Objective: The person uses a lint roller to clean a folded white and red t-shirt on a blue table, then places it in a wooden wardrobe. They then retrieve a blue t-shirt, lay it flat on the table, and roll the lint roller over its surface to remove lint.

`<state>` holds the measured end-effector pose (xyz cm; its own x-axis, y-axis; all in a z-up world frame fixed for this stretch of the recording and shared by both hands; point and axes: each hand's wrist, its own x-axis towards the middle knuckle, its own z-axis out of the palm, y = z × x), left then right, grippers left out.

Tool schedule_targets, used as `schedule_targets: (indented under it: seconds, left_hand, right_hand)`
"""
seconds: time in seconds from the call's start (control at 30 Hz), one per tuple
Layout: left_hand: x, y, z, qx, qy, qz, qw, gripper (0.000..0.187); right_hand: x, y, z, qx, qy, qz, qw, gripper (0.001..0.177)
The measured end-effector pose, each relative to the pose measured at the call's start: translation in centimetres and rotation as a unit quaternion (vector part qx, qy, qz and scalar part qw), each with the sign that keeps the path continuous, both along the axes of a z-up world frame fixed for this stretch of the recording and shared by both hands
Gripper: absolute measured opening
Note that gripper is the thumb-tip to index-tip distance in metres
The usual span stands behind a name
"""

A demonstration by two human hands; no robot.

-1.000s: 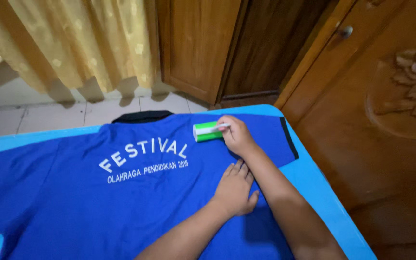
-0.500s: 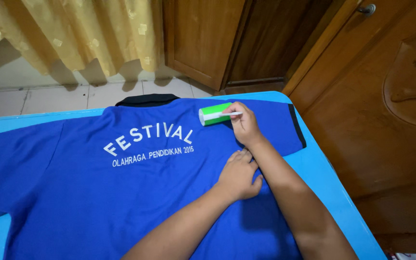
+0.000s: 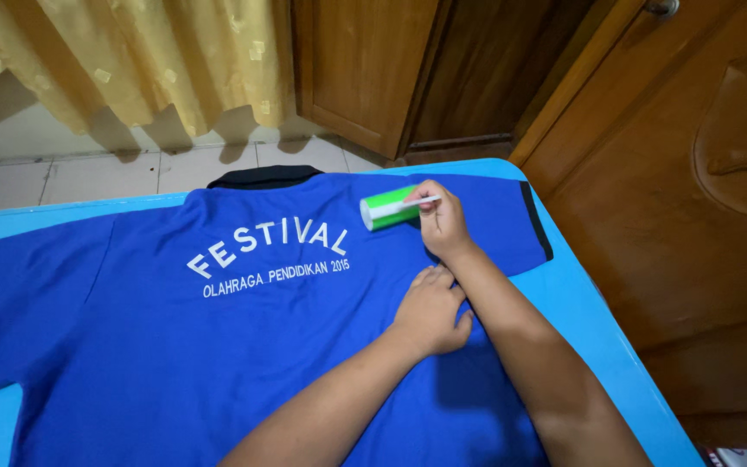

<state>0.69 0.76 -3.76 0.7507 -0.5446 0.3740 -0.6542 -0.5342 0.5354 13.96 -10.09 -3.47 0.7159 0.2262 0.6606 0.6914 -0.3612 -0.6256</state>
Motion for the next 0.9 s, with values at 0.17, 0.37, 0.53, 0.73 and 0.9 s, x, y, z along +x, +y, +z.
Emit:
schedule_targets:
  seconds: [0.17, 0.37, 0.53, 0.73, 0.9]
  left_hand:
    - [0.1, 0.0, -0.4, 0.003, -0.026, 0.004, 1.000, 0.052]
    - [0.2, -0.1, 0.0, 0.025, -0.002, 0.002, 1.000, 0.050]
    - [0.0, 0.0, 0.0, 0.003, -0.007, -0.002, 1.000, 0.050]
    - [0.0, -0.1, -0.1, 0.007, -0.022, 0.002, 1.000, 0.049]
    - [-0.1, 0.0, 0.1, -0.006, -0.016, 0.000, 1.000, 0.047]
  right_hand:
    - [-0.5, 0.8, 1.1, -0.024, -0.058, 0.020, 0.998, 0.032]
    - [0.1, -0.1, 0.0, 0.018, -0.016, -0.017, 1.000, 0.031]
    - [-0.5, 0.6, 0.9, -0.015, -0.067, 0.009, 0.998, 0.035]
    - [-1.0, 0.4, 1.4, -0.039, -0.086, -0.036, 0.995, 0.026]
    - [-1.3, 0.6, 1.6, -0.030, -0.091, -0.026, 0.995, 0.025]
